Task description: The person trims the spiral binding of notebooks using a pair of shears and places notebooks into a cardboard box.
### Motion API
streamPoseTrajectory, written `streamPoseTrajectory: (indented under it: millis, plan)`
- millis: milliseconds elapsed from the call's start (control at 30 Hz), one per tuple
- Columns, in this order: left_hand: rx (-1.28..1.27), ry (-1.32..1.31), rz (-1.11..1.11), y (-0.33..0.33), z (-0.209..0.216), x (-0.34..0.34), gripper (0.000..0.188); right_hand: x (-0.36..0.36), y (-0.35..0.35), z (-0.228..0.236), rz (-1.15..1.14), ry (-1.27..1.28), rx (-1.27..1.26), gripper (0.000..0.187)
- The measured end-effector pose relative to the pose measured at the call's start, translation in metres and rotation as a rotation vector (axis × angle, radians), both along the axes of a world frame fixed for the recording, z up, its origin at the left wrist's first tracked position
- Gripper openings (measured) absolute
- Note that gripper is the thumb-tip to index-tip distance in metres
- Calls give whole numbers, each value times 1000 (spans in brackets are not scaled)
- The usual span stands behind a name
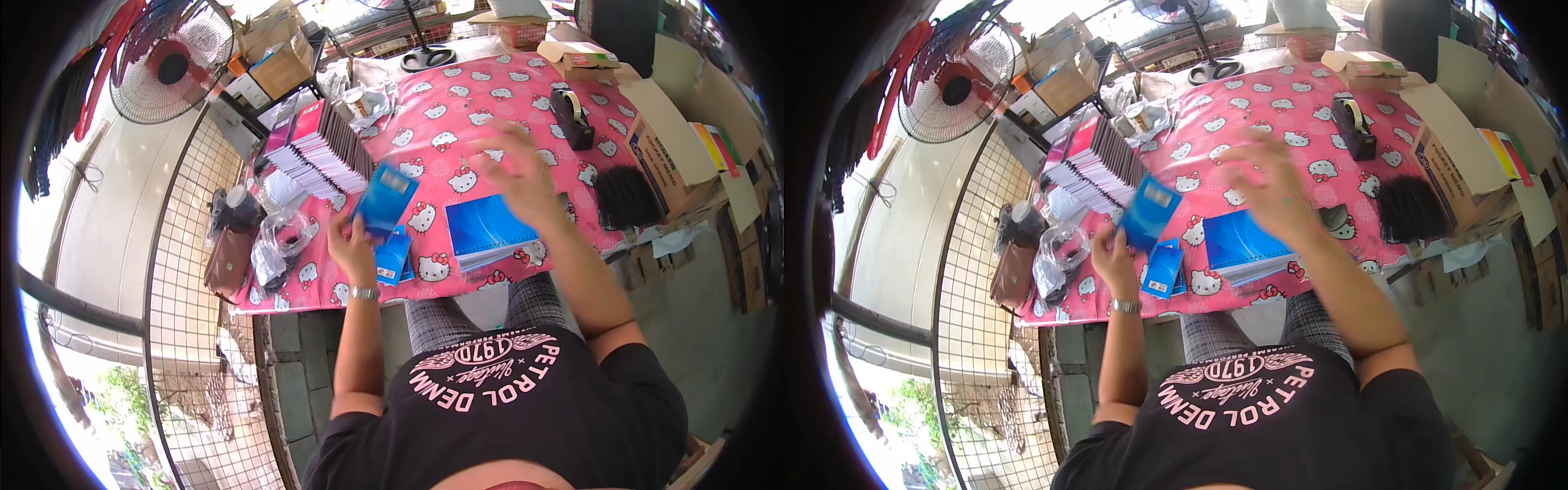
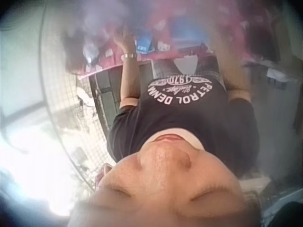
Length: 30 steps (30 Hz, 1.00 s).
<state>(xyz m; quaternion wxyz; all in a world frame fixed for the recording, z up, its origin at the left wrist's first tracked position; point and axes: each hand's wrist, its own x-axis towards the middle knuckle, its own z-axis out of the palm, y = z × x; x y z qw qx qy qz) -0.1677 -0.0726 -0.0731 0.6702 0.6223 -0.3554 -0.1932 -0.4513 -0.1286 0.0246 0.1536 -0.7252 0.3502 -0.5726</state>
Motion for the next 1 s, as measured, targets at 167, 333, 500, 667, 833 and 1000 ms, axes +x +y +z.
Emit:
streamPoseTrajectory:
  millis: [167, 333, 500, 667, 833, 1000]
  plan:
    - [572, -582, 176, 60, -148, 47, 29, -173, -57, -147, -556, 341, 222, 15]
    - [465, -898, 190, 54, -126, 46, 27, -222, -47, -255, -842, 857, 377, 15]
    - [-174, -956, -303, 12, 28, -74, 24, -265, -72, -274, -945, 953, 513, 15]
    - [-205, -1465, -710, 36, 77, -148, 22, -238, -83, -258, -922, 931, 575, 15]
    - [-157, -1506, -845, 25, 80, -148, 22, -253, -77, -255, -883, 849, 582, 12]
    - [-274, -1448, -706, 7, 116, -134, 25, -249, -81, -225, -805, 504, 521, 13]
